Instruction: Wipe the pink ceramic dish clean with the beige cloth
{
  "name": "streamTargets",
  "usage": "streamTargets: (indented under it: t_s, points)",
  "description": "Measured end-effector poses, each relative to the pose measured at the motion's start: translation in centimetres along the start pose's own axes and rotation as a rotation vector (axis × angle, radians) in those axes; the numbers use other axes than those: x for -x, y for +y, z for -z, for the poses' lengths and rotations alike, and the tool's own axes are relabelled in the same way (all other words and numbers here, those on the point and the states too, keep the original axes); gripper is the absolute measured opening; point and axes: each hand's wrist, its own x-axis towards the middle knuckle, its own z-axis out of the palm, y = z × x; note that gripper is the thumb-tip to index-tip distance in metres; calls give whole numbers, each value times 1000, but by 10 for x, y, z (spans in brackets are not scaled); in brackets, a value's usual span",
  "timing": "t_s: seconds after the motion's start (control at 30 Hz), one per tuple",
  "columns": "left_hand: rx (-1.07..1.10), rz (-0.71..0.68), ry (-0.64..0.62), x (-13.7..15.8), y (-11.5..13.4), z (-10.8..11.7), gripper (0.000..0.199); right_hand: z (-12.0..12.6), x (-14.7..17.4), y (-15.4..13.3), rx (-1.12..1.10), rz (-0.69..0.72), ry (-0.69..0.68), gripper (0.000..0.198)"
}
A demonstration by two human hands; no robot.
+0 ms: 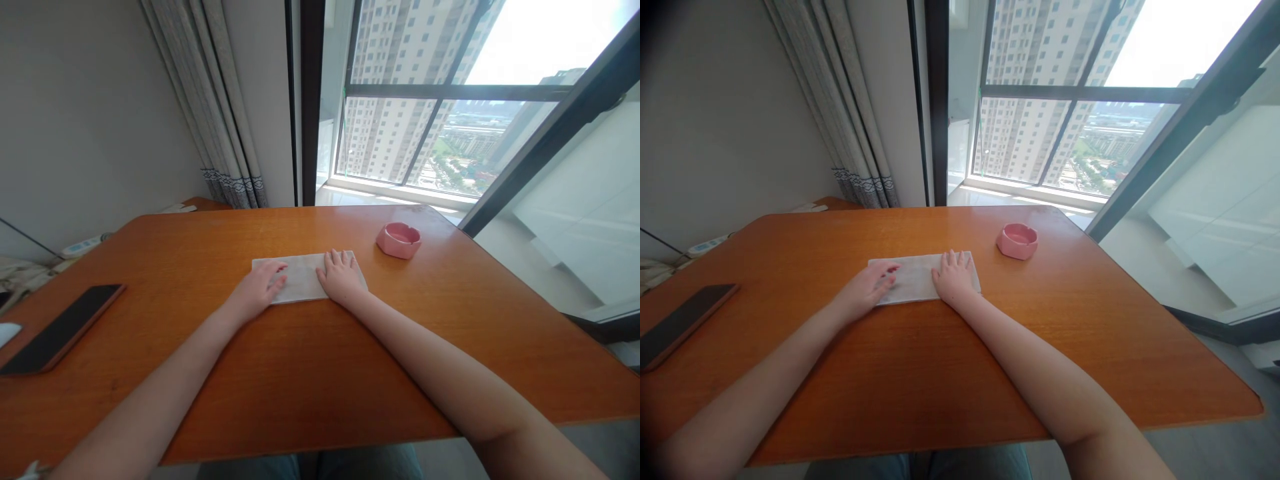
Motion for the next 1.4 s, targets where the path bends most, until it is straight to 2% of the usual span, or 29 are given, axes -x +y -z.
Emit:
streamTargets:
  t_s: [0.07,0.1,0.17,0.27,0.33,0.47,0.53,0.7,0.77,0.9,0.97,1.07,1.17,1.23,1.3,1.33,1.4]
  points:
    - [-22,-100,-123,-3,-1,-16,53,-1,0,0,-1,6,7,63]
    - [-63,-93,-173,-5,-5,-22,54,0,0,1,-3,10,10,63]
    - [-156,7,-198,-6,-17,-28,56,0,0,1,-7,16,9,63]
    - [-244,215,-123,-7,-38,-24,58,1,1,1,-13,19,-1,63]
    - [-288,328,-25,-7,-48,-17,59,1,1,2,-14,17,-4,63]
    - [-364,413,152,-6,-52,-1,48,1,0,2,-26,11,-4,64]
    - [-337,431,155,-6,-51,4,40,2,-1,3,-37,1,-6,65]
    - [-75,377,-37,-9,-44,2,31,5,-3,5,-43,-37,-1,64]
    - [-4,348,-29,-9,-38,-1,23,5,-3,5,-46,-40,4,64]
    - [189,424,88,-9,-37,-2,21,7,-2,5,-50,-24,20,63]
    - [287,492,192,-9,-44,1,24,11,0,6,-46,7,54,61]
    - [335,560,466,-10,-57,8,27,18,3,6,-8,75,91,48]
    - [475,532,788,-11,-63,15,30,22,5,5,10,145,85,35]
    - [597,505,931,-12,-59,16,31,23,6,2,7,190,97,32]
    - [630,476,997,-11,-47,14,31,22,9,-3,10,241,123,33]
    - [615,435,992,-11,-38,11,30,21,11,-6,9,268,137,35]
    - [547,283,893,-8,-17,3,27,18,15,-14,-16,328,159,40]
